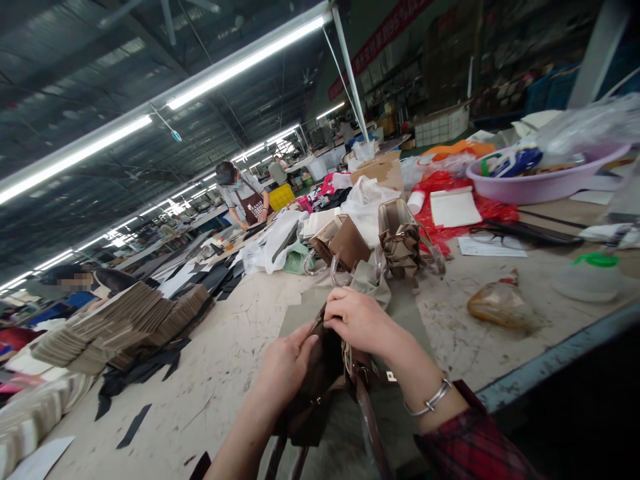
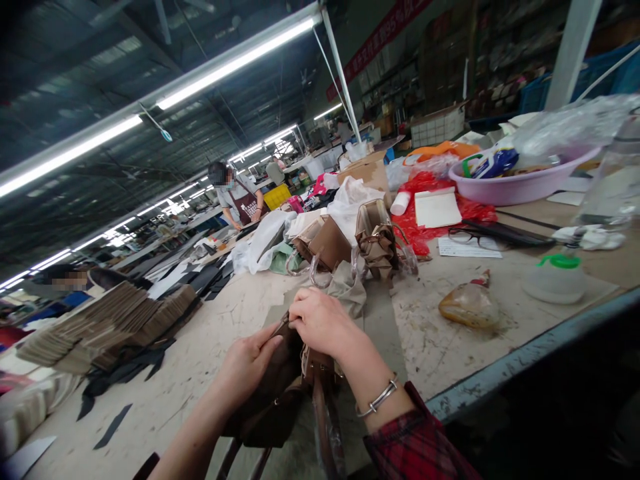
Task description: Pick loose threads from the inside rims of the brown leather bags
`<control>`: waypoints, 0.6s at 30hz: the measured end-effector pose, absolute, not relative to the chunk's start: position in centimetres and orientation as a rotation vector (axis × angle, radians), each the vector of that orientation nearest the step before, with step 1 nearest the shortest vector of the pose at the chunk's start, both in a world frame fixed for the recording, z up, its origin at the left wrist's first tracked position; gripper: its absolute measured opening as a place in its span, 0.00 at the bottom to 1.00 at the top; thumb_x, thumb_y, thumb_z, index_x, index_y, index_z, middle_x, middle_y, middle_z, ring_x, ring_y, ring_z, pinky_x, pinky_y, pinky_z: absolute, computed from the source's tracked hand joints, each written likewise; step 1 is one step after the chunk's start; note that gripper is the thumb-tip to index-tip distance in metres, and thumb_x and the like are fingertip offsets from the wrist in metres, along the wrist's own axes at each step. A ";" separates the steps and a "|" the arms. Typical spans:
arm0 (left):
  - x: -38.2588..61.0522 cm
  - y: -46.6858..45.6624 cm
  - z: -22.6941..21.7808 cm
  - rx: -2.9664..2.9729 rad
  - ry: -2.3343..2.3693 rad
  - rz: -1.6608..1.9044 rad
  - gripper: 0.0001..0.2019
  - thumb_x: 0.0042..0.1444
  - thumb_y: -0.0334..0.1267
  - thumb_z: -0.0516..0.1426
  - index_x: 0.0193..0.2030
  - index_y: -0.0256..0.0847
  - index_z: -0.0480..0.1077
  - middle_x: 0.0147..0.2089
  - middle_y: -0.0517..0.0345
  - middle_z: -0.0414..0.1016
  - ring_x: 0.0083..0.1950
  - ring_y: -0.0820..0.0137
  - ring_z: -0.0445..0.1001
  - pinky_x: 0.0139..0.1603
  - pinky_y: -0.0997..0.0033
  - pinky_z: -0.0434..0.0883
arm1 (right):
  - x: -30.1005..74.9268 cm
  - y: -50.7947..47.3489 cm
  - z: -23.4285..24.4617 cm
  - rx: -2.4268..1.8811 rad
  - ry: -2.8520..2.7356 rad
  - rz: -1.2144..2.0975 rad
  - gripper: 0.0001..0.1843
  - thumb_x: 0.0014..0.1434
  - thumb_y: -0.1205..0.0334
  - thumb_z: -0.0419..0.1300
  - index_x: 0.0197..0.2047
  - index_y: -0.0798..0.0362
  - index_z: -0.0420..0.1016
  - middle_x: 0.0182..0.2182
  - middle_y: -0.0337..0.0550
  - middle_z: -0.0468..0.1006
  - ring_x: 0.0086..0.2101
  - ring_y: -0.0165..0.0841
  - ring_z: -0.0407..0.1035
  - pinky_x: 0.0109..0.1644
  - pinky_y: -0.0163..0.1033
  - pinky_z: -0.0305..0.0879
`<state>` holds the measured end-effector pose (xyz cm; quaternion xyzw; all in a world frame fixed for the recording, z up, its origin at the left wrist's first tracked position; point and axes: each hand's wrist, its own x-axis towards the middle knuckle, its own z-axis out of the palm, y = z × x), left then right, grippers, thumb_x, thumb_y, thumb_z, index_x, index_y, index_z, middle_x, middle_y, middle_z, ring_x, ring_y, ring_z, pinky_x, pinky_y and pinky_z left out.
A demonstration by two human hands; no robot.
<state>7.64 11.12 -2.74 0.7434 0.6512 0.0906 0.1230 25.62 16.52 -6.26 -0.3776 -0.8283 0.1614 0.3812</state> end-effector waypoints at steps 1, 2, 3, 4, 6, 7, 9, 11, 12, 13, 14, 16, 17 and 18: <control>7.6 11.1 -2.8 2.174 1.877 0.278 0.18 0.65 0.41 0.47 0.57 0.48 0.70 0.49 0.57 0.80 0.48 0.63 0.77 0.47 0.69 0.69 | 25.5 16.5 -6.3 -0.980 -2.104 0.404 0.06 0.56 0.70 0.62 0.30 0.51 0.78 0.36 0.38 0.73 0.40 0.32 0.65 0.41 0.36 0.59; 7.6 11.2 -2.9 2.182 1.851 0.292 0.18 0.65 0.41 0.47 0.57 0.48 0.71 0.49 0.56 0.80 0.47 0.63 0.77 0.47 0.69 0.69 | 25.4 16.4 -6.3 -0.994 -2.096 0.398 0.06 0.56 0.69 0.62 0.29 0.51 0.77 0.36 0.38 0.74 0.40 0.32 0.66 0.41 0.36 0.59; 7.6 11.2 -3.0 2.185 1.843 0.301 0.18 0.65 0.41 0.47 0.57 0.48 0.71 0.49 0.57 0.80 0.47 0.63 0.77 0.47 0.69 0.69 | 25.4 16.4 -6.2 -1.007 -2.089 0.393 0.06 0.56 0.69 0.62 0.29 0.51 0.77 0.36 0.38 0.74 0.40 0.32 0.66 0.41 0.36 0.59; 7.6 11.2 -3.0 2.190 1.839 0.307 0.18 0.65 0.41 0.47 0.56 0.48 0.71 0.49 0.57 0.80 0.47 0.63 0.78 0.46 0.69 0.69 | 25.4 16.4 -6.2 -1.019 -2.082 0.390 0.06 0.56 0.69 0.62 0.29 0.51 0.77 0.36 0.38 0.74 0.40 0.32 0.66 0.41 0.36 0.59; 7.6 11.2 -3.1 2.200 1.838 0.301 0.18 0.65 0.41 0.46 0.56 0.48 0.71 0.48 0.57 0.80 0.46 0.63 0.78 0.45 0.70 0.69 | 25.3 16.3 -6.2 -1.039 -2.074 0.385 0.06 0.56 0.68 0.62 0.28 0.51 0.77 0.36 0.39 0.74 0.40 0.32 0.66 0.40 0.36 0.59; 7.7 11.2 -3.1 2.203 1.839 0.289 0.18 0.65 0.41 0.46 0.56 0.48 0.71 0.47 0.57 0.81 0.45 0.64 0.78 0.44 0.70 0.68 | 25.3 16.3 -6.2 -1.047 -2.072 0.385 0.06 0.56 0.68 0.62 0.28 0.51 0.77 0.36 0.39 0.74 0.40 0.33 0.66 0.40 0.36 0.59; 7.8 11.1 -3.0 2.202 1.839 0.263 0.18 0.66 0.41 0.46 0.56 0.49 0.71 0.45 0.57 0.81 0.44 0.64 0.78 0.42 0.71 0.68 | 25.3 16.3 -6.1 -1.057 -2.068 0.385 0.06 0.56 0.67 0.63 0.28 0.51 0.77 0.35 0.39 0.74 0.40 0.33 0.66 0.40 0.36 0.60; 7.9 11.2 -2.9 2.200 1.836 0.251 0.18 0.66 0.40 0.45 0.55 0.48 0.71 0.44 0.57 0.81 0.44 0.65 0.78 0.42 0.72 0.67 | 25.3 16.3 -6.1 -1.058 -2.066 0.386 0.06 0.56 0.68 0.63 0.28 0.51 0.77 0.36 0.39 0.74 0.40 0.32 0.66 0.40 0.36 0.60; 7.8 11.2 -2.9 2.202 1.832 0.251 0.18 0.66 0.40 0.46 0.55 0.48 0.71 0.44 0.58 0.81 0.43 0.65 0.78 0.41 0.72 0.67 | 25.3 16.3 -6.1 -1.056 -2.066 0.386 0.06 0.56 0.68 0.63 0.28 0.51 0.77 0.36 0.39 0.74 0.40 0.32 0.66 0.41 0.36 0.60; 7.8 11.2 -2.9 2.206 1.830 0.255 0.17 0.66 0.40 0.46 0.55 0.48 0.71 0.44 0.58 0.81 0.43 0.65 0.78 0.41 0.72 0.67 | 25.2 16.3 -6.1 -1.053 -2.066 0.387 0.06 0.56 0.68 0.63 0.28 0.51 0.77 0.36 0.38 0.74 0.40 0.32 0.66 0.41 0.36 0.60; 7.8 11.2 -3.0 2.210 1.829 0.260 0.17 0.66 0.40 0.46 0.55 0.48 0.71 0.44 0.58 0.81 0.43 0.65 0.78 0.41 0.72 0.67 | 25.2 16.3 -6.1 -1.049 -2.066 0.387 0.06 0.56 0.68 0.63 0.28 0.51 0.77 0.36 0.38 0.74 0.40 0.32 0.66 0.40 0.36 0.60; 7.7 11.3 -3.0 2.213 1.823 0.274 0.17 0.65 0.40 0.46 0.54 0.48 0.72 0.45 0.57 0.81 0.43 0.65 0.78 0.40 0.72 0.67 | 25.2 16.4 -6.1 -1.043 -2.067 0.389 0.06 0.56 0.68 0.63 0.28 0.51 0.77 0.36 0.38 0.74 0.40 0.32 0.66 0.41 0.36 0.60; 7.6 11.3 -3.0 2.210 1.819 0.281 0.17 0.65 0.40 0.46 0.53 0.48 0.72 0.45 0.57 0.81 0.43 0.65 0.78 0.40 0.72 0.67 | 25.2 16.4 -6.1 -1.041 -2.067 0.388 0.06 0.56 0.68 0.63 0.28 0.51 0.76 0.36 0.38 0.74 0.40 0.31 0.66 0.41 0.36 0.60; 7.6 11.3 -3.0 2.209 1.813 0.284 0.17 0.66 0.40 0.46 0.53 0.48 0.72 0.44 0.57 0.81 0.43 0.65 0.78 0.40 0.72 0.67 | 25.2 16.4 -6.2 -1.041 -2.066 0.388 0.06 0.56 0.68 0.63 0.28 0.51 0.76 0.35 0.38 0.74 0.40 0.31 0.66 0.41 0.36 0.60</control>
